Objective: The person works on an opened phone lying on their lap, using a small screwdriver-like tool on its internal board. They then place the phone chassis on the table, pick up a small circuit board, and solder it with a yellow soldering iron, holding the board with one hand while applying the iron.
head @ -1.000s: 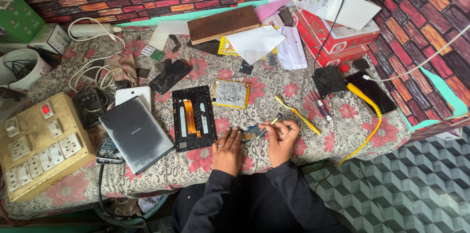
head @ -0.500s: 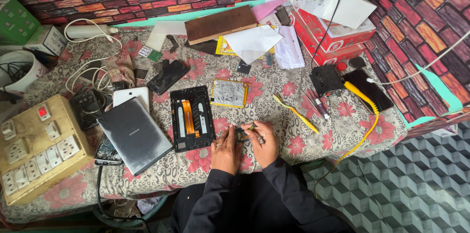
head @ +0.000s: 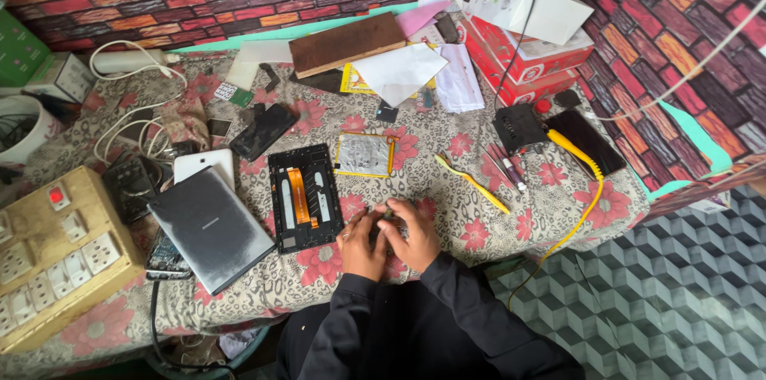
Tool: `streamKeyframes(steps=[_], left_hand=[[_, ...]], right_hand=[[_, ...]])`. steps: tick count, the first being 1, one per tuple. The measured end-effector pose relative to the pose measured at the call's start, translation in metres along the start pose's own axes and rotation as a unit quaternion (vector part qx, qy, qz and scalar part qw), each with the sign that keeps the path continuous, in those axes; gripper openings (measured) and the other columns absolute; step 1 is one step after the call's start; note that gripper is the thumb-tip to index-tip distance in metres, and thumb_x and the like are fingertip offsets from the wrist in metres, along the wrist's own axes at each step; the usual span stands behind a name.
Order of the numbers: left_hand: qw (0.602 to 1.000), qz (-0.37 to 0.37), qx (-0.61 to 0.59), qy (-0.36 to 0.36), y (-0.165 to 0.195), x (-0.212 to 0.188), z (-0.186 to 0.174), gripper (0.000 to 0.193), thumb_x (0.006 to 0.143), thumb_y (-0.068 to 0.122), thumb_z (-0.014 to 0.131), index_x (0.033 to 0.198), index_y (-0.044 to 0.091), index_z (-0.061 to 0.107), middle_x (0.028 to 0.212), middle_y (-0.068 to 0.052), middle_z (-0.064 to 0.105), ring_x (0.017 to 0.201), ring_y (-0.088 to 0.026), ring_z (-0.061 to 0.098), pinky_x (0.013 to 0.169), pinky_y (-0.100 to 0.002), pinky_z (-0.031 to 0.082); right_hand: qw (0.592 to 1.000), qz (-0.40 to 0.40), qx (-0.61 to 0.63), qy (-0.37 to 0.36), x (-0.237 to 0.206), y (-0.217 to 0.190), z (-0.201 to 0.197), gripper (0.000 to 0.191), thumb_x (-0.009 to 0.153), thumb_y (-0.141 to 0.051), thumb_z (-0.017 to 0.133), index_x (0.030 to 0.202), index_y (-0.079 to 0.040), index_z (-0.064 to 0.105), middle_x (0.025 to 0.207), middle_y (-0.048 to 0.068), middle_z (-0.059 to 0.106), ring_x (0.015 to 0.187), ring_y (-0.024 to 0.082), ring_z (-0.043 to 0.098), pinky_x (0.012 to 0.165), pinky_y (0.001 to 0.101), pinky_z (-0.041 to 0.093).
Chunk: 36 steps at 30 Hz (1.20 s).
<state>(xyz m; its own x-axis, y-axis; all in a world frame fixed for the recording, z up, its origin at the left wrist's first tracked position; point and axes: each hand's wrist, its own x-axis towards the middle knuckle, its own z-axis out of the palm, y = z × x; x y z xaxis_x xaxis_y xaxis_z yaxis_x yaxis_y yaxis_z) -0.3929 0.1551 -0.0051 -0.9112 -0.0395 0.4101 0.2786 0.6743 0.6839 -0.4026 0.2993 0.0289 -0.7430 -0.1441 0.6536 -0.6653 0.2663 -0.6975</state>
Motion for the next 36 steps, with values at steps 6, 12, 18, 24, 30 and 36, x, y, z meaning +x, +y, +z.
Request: streamKeyframes(steps=[6,12,18,24,30,36], left_hand=[[0.994,0.031,-0.102,0.031,-0.015,-0.003,0.017,0.033,0.085,0.019,0.073,0.117,0.009,0.074,0.121,-0.007,0.076,0.115,-0.021,0.067,0.113,-0.046,0.026],[0.994,0.019,-0.072,0.081,-0.023,-0.006,0.023,0.024,0.093,0.022,0.072,0.110,0.004,0.074,0.097,-0.008,0.077,0.094,-0.021,0.071,0.115,-0.043,0.033],[0.993,0.008,-0.081,0.085,-0.014,-0.006,0.016,0.026,0.093,0.026,0.073,0.104,0.002,0.075,0.090,-0.009,0.076,0.087,-0.023,0.070,0.113,-0.043,0.036],[0.994,0.003,-0.066,0.086,-0.008,-0.005,0.011,0.029,0.092,0.028,0.074,0.103,0.001,0.075,0.084,-0.011,0.074,0.084,-0.024,0.070,0.113,-0.043,0.038],[0.994,-0.002,-0.071,0.086,-0.013,-0.008,0.010,0.030,0.093,0.029,0.074,0.102,0.001,0.075,0.086,-0.011,0.075,0.087,-0.025,0.072,0.113,-0.043,0.039],[0.992,0.008,-0.077,0.102,-0.017,-0.010,0.012,0.032,0.092,0.031,0.076,0.100,0.000,0.074,0.091,-0.012,0.075,0.087,-0.026,0.071,0.111,-0.043,0.040]], right_hand=[[0.996,-0.066,-0.047,-0.018,0.011,-0.019,-0.007,0.054,0.095,-0.011,0.074,0.142,-0.005,0.048,0.141,0.016,0.062,0.127,0.037,0.062,0.105,0.0442,0.051],[0.992,0.005,-0.125,0.002,-0.001,-0.008,-0.021,0.049,0.092,-0.010,0.075,0.137,-0.003,0.058,0.137,0.015,0.065,0.125,0.033,0.062,0.105,0.0433,0.045],[0.907,0.094,-0.113,0.394,-0.016,0.097,-0.100,0.007,0.100,-0.001,0.062,0.103,-0.006,0.059,0.105,0.004,0.059,0.097,0.018,0.058,0.091,0.0312,0.047],[0.829,0.114,0.059,0.544,-0.026,0.150,-0.183,0.033,0.106,-0.008,0.071,0.124,-0.008,0.043,0.101,0.002,0.058,0.088,0.011,0.058,0.078,0.0252,0.048],[0.829,0.254,0.079,0.492,0.003,0.150,-0.216,0.052,0.096,-0.010,0.070,0.142,-0.012,0.046,0.091,0.001,0.065,0.066,0.006,0.055,0.055,0.0217,0.047],[0.862,0.257,0.051,0.434,0.014,0.158,-0.230,0.031,0.100,-0.011,0.068,0.131,-0.007,0.065,0.100,0.001,0.070,0.069,0.005,0.059,0.053,0.0214,0.051]])
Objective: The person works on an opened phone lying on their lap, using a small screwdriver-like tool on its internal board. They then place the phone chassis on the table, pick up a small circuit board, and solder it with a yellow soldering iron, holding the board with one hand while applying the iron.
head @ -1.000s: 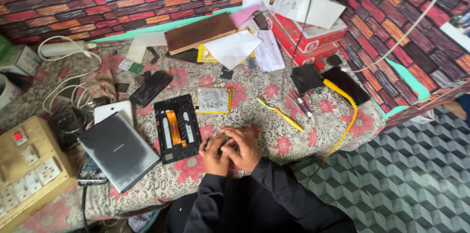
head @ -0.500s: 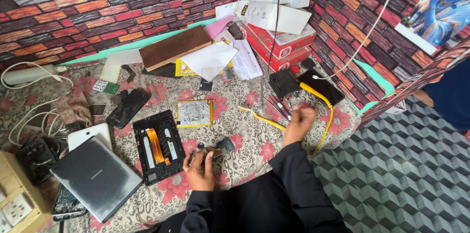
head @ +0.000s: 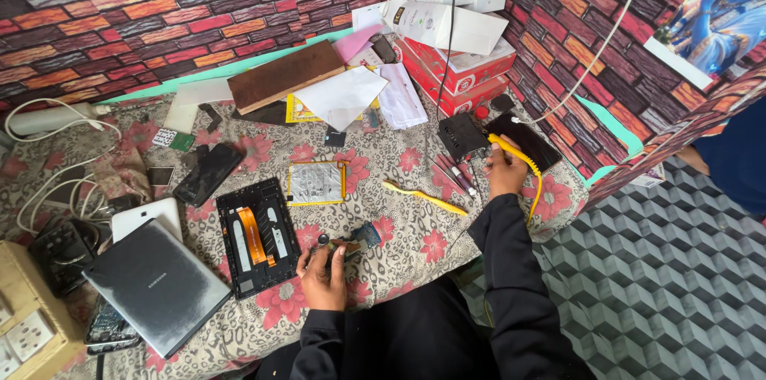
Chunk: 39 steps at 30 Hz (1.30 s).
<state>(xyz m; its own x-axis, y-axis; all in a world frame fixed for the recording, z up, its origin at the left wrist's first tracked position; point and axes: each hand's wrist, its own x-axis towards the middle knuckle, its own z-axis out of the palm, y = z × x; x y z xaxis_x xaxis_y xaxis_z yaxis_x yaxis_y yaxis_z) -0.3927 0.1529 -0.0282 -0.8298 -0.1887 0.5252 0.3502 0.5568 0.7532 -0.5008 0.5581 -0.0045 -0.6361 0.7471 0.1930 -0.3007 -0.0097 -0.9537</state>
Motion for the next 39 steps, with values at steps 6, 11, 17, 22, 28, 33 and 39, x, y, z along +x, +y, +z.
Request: streamKeyframes(steps=[6,11,17,22,28,33,39], left_hand=[[1.000,-0.007,0.008,-0.003,0.000,0.001,-0.001,0.031,0.092,0.031,0.076,0.101,0.001,0.074,0.090,-0.011,0.075,0.089,-0.027,0.070,0.111,-0.042,0.040],[1.000,-0.007,-0.008,-0.017,0.004,0.002,-0.003,0.029,0.094,0.029,0.073,0.101,0.001,0.075,0.092,-0.011,0.076,0.091,-0.028,0.069,0.110,-0.043,0.039],[1.000,-0.005,-0.002,-0.017,0.007,0.003,-0.005,0.030,0.093,0.030,0.073,0.101,0.001,0.075,0.091,-0.011,0.076,0.090,-0.027,0.069,0.110,-0.042,0.039],[1.000,-0.005,-0.004,-0.021,0.009,0.003,-0.006,0.029,0.095,0.030,0.072,0.102,0.002,0.074,0.093,-0.011,0.075,0.090,-0.028,0.069,0.110,-0.042,0.039],[0.999,-0.008,-0.004,-0.033,0.016,0.004,-0.010,0.021,0.098,0.025,0.067,0.102,0.007,0.076,0.092,-0.009,0.075,0.092,-0.030,0.065,0.108,-0.042,0.039],[1.000,-0.006,0.001,-0.021,0.018,0.002,-0.012,0.020,0.100,0.024,0.063,0.103,0.009,0.077,0.093,-0.010,0.074,0.101,-0.035,0.060,0.103,-0.041,0.040],[1.000,0.000,0.006,-0.002,0.017,0.001,-0.011,0.021,0.103,0.024,0.061,0.101,0.007,0.073,0.088,-0.013,0.068,0.101,-0.037,0.061,0.099,-0.041,0.042]], right_hand=[[0.995,-0.063,0.036,0.066,-0.008,0.003,-0.001,0.023,0.102,-0.010,0.067,0.124,-0.007,0.061,0.103,0.003,0.068,0.076,0.007,0.062,0.056,0.0215,0.055],[0.990,-0.113,0.048,0.070,-0.018,-0.004,0.002,0.022,0.099,-0.010,0.068,0.116,-0.008,0.054,0.097,0.002,0.065,0.069,0.009,0.059,0.054,0.0222,0.052],[0.948,-0.275,-0.137,0.084,-0.038,-0.001,-0.008,0.021,0.107,-0.005,0.070,0.121,-0.001,0.055,0.116,0.013,0.053,0.092,0.018,0.060,0.071,0.0283,0.054],[0.976,-0.179,0.063,0.111,-0.049,-0.001,-0.022,0.029,0.113,-0.024,0.059,0.127,-0.003,0.045,0.110,0.012,0.058,0.085,0.017,0.063,0.074,0.0280,0.054],[0.944,0.007,0.319,0.087,-0.068,-0.016,-0.007,0.029,0.111,-0.033,0.057,0.115,-0.007,0.044,0.088,0.008,0.051,0.068,0.021,0.058,0.063,0.0350,0.054],[0.963,0.050,0.236,-0.124,-0.125,-0.016,0.037,0.021,0.107,-0.030,0.053,0.113,-0.009,0.048,0.096,0.009,0.062,0.075,0.017,0.058,0.056,0.0328,0.049],[0.968,0.043,0.103,-0.225,-0.166,-0.010,0.068,0.017,0.107,-0.023,0.050,0.111,-0.007,0.052,0.092,0.007,0.062,0.071,0.009,0.044,0.057,0.0289,0.046]])
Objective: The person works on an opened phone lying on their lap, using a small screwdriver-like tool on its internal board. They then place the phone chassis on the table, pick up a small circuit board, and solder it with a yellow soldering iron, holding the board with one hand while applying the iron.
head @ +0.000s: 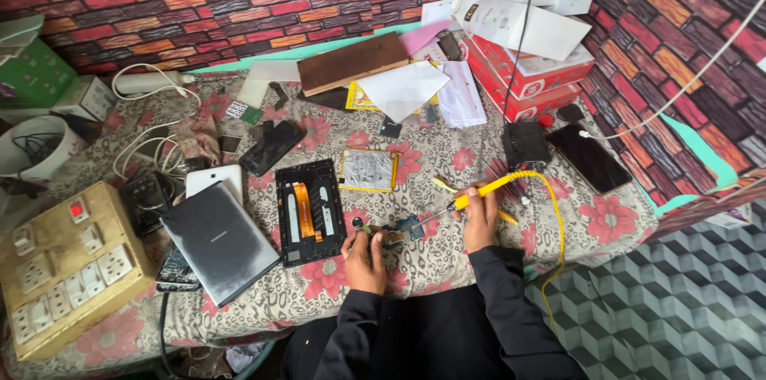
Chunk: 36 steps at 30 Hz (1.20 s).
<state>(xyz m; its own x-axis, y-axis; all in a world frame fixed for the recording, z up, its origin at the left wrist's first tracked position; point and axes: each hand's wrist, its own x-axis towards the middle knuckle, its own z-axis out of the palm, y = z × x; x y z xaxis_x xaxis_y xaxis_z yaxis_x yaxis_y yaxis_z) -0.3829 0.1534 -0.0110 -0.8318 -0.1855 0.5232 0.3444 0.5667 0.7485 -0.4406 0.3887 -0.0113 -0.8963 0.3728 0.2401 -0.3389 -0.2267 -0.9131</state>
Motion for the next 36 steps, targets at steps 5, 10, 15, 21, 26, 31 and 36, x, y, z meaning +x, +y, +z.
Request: streamKeyframes(steps=[5,10,15,21,26,31,36], left_hand=[[0.999,-0.034,0.010,-0.018,0.000,0.000,0.001,0.022,0.101,0.025,0.062,0.096,0.005,0.072,0.075,-0.014,0.062,0.094,-0.036,0.063,0.099,-0.041,0.043],[1.000,-0.024,0.012,-0.014,-0.001,-0.003,0.000,0.024,0.102,0.026,0.061,0.097,0.005,0.071,0.077,-0.014,0.062,0.096,-0.038,0.062,0.100,-0.042,0.043],[1.000,-0.014,0.011,-0.011,-0.001,-0.002,0.001,0.024,0.102,0.026,0.061,0.099,0.004,0.071,0.080,-0.015,0.063,0.098,-0.038,0.063,0.101,-0.043,0.042],[1.000,-0.020,0.010,-0.015,0.000,-0.003,0.000,0.023,0.102,0.026,0.061,0.098,0.004,0.070,0.077,-0.015,0.063,0.097,-0.038,0.064,0.103,-0.043,0.041],[1.000,-0.018,0.004,-0.013,0.003,-0.003,-0.001,0.023,0.102,0.026,0.061,0.098,0.005,0.071,0.078,-0.014,0.066,0.096,-0.039,0.064,0.103,-0.043,0.041],[1.000,-0.018,0.011,-0.012,0.001,-0.004,0.000,0.024,0.102,0.027,0.061,0.098,0.004,0.069,0.076,-0.015,0.064,0.096,-0.038,0.064,0.103,-0.043,0.041],[1.000,-0.018,0.012,-0.010,0.000,-0.004,0.001,0.025,0.102,0.027,0.062,0.096,0.003,0.067,0.075,-0.015,0.063,0.096,-0.038,0.064,0.103,-0.043,0.042]], right_hand=[[0.999,0.038,-0.001,0.000,0.002,0.005,0.000,0.016,0.105,-0.022,0.050,0.111,-0.006,0.052,0.090,0.005,0.061,0.072,0.009,0.047,0.057,0.0275,0.046],[0.998,0.020,-0.057,-0.014,-0.001,0.007,-0.001,0.016,0.105,-0.021,0.051,0.106,-0.005,0.051,0.087,0.006,0.063,0.067,0.011,0.051,0.055,0.0281,0.047],[0.998,0.007,-0.062,-0.030,-0.001,0.010,0.000,0.014,0.105,-0.019,0.052,0.105,-0.004,0.051,0.085,0.007,0.063,0.063,0.011,0.052,0.054,0.0277,0.045],[0.996,-0.006,-0.080,-0.050,-0.003,0.014,-0.001,0.011,0.105,-0.015,0.051,0.105,-0.004,0.051,0.086,0.007,0.065,0.064,0.010,0.053,0.055,0.0273,0.046],[0.995,-0.007,-0.082,-0.057,-0.005,0.010,-0.001,0.010,0.105,-0.014,0.051,0.105,-0.004,0.052,0.085,0.007,0.065,0.064,0.010,0.053,0.055,0.0271,0.046],[0.996,-0.004,-0.082,-0.044,-0.006,0.009,0.000,0.011,0.105,-0.015,0.051,0.107,-0.004,0.052,0.086,0.007,0.064,0.064,0.010,0.052,0.055,0.0270,0.046],[0.996,0.002,-0.080,-0.044,-0.006,0.007,0.000,0.013,0.105,-0.017,0.052,0.107,-0.004,0.052,0.086,0.007,0.065,0.064,0.010,0.053,0.055,0.0273,0.046]])
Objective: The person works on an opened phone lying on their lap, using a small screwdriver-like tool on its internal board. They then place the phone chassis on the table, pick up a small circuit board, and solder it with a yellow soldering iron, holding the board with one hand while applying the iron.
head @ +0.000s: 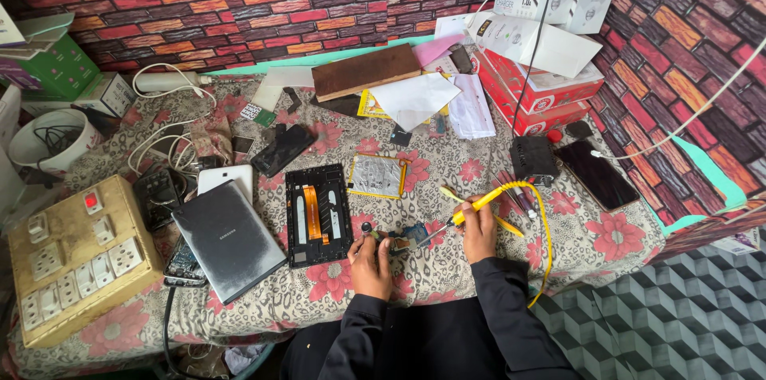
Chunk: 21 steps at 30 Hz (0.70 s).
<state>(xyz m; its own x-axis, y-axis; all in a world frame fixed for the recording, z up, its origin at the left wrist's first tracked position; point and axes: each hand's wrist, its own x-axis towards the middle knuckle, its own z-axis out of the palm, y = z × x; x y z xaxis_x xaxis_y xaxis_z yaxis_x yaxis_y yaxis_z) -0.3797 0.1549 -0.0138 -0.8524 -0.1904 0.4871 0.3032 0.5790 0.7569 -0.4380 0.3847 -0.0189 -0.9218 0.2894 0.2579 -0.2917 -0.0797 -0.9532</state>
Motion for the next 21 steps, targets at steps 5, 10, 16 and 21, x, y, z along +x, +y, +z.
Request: streamKeyframes(steps=[5,10,16,21], left_hand=[[1.000,-0.002,0.005,-0.006,-0.0010,-0.0015,0.0000,0.024,0.101,0.027,0.062,0.097,0.005,0.069,0.074,-0.014,0.064,0.097,-0.038,0.064,0.102,-0.043,0.041],[1.000,0.001,0.002,-0.001,-0.0021,-0.0038,0.0013,0.024,0.101,0.027,0.062,0.098,0.004,0.068,0.079,-0.014,0.065,0.100,-0.038,0.062,0.101,-0.043,0.041],[1.000,-0.001,0.000,-0.008,0.0002,-0.0034,0.0004,0.023,0.101,0.026,0.062,0.098,0.005,0.069,0.080,-0.013,0.066,0.101,-0.038,0.061,0.102,-0.042,0.040],[1.000,-0.015,0.007,-0.008,0.0026,-0.0049,-0.0001,0.023,0.101,0.028,0.063,0.097,0.006,0.069,0.079,-0.013,0.065,0.101,-0.038,0.060,0.100,-0.041,0.042]], right_hand=[[1.000,0.004,0.008,-0.012,-0.0015,-0.0030,-0.0006,0.014,0.105,-0.016,0.052,0.106,-0.003,0.051,0.085,0.008,0.063,0.064,0.011,0.052,0.056,0.0283,0.046],[1.000,0.008,0.018,-0.013,-0.0010,-0.0026,-0.0006,0.014,0.105,-0.016,0.051,0.105,-0.003,0.051,0.086,0.009,0.063,0.063,0.012,0.051,0.055,0.0287,0.046],[0.999,0.009,0.027,-0.014,-0.0008,0.0006,-0.0021,0.013,0.104,-0.016,0.051,0.107,-0.003,0.051,0.088,0.008,0.062,0.067,0.012,0.051,0.055,0.0289,0.047],[1.000,0.002,0.011,0.016,-0.0006,0.0061,-0.0043,0.013,0.105,-0.016,0.051,0.110,-0.004,0.051,0.089,0.009,0.064,0.068,0.012,0.052,0.056,0.0288,0.046]])
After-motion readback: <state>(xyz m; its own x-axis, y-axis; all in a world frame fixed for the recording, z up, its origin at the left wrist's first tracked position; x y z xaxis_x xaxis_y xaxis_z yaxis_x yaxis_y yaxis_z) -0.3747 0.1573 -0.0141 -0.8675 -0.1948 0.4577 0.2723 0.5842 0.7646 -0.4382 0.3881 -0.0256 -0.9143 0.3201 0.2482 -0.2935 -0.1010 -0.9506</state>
